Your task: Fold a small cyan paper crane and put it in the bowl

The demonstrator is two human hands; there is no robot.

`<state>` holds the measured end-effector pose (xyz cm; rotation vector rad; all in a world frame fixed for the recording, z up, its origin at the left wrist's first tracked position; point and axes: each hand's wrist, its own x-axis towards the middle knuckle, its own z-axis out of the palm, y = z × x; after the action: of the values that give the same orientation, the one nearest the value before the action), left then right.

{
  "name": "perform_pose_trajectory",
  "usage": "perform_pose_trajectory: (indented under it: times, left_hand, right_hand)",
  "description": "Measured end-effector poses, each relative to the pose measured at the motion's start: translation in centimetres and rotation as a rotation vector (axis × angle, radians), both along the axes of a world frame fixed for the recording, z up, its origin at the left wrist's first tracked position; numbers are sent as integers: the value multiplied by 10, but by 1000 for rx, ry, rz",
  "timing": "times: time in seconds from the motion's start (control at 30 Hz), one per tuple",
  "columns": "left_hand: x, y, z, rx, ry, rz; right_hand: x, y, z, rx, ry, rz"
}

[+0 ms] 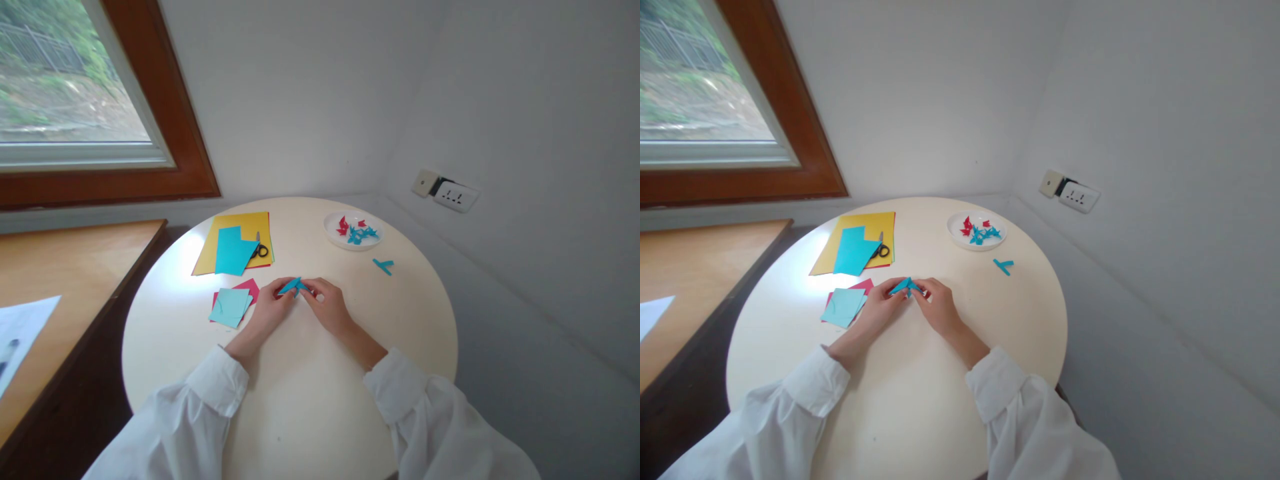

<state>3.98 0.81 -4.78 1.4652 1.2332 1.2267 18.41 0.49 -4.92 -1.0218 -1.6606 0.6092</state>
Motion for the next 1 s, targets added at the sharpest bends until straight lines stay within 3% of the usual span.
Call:
perform_pose_trajectory:
  times: [0.3,0.57,1.0]
  left_hand:
    - [-2,0,2,-107,-166,28]
    - [-1,-2,3,-259,-543,-123]
    - [-3,-4,10,-369,-652,-287]
  right_hand:
    - [-1,8,-11,-260,273,42]
    - [3,12,-2,-418,478,47]
    - [6,15,-6,-690,819,221]
